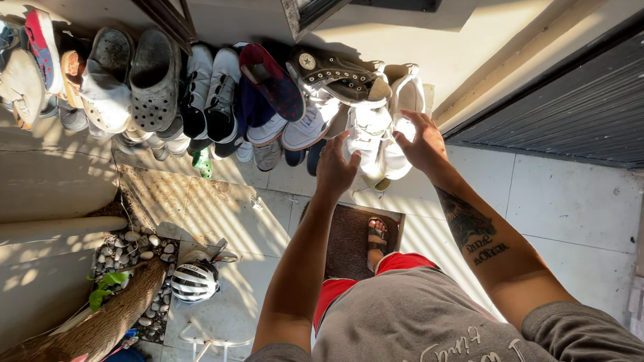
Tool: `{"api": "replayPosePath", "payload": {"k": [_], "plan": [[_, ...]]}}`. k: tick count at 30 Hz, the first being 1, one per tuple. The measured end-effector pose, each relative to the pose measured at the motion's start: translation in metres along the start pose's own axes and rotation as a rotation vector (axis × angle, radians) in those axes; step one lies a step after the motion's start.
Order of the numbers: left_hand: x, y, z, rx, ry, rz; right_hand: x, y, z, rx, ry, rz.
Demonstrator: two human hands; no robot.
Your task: The person picks up a white bicycle helmet and places it on the floor. Then the person picks up several pairs of shoes and sandals from a shelf and places them on the floor in front of them.
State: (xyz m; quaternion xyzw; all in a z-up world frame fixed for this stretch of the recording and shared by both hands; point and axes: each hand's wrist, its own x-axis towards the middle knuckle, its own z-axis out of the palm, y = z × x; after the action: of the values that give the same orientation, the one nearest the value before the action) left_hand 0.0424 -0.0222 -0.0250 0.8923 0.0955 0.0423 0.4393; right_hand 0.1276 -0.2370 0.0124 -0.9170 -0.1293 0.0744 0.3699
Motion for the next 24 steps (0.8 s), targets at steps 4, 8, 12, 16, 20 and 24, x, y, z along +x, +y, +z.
{"api": "replayPosePath", "payload": {"k": [4,8,12,16,20,24], "plan": [[0.025,-0.011,0.033,-0.01,0.009,-0.076,0.027,0.008,0.003,0.059,-0.006,-0.044],[0.046,-0.022,0.061,-0.148,0.039,-0.186,0.056,0.014,0.01,0.067,-0.03,-0.048],[0.063,-0.031,0.076,-0.255,0.092,-0.283,0.088,0.021,0.023,0.051,-0.093,0.089],[0.074,-0.031,0.079,-0.349,0.108,-0.309,0.118,0.039,0.04,0.173,-0.186,0.193],[0.086,-0.029,0.081,-0.457,0.095,-0.387,0.134,0.055,0.051,0.295,-0.239,0.196],[0.094,-0.026,0.082,-0.509,0.053,-0.427,0.138,0.049,0.049,0.434,-0.216,0.329]]}}
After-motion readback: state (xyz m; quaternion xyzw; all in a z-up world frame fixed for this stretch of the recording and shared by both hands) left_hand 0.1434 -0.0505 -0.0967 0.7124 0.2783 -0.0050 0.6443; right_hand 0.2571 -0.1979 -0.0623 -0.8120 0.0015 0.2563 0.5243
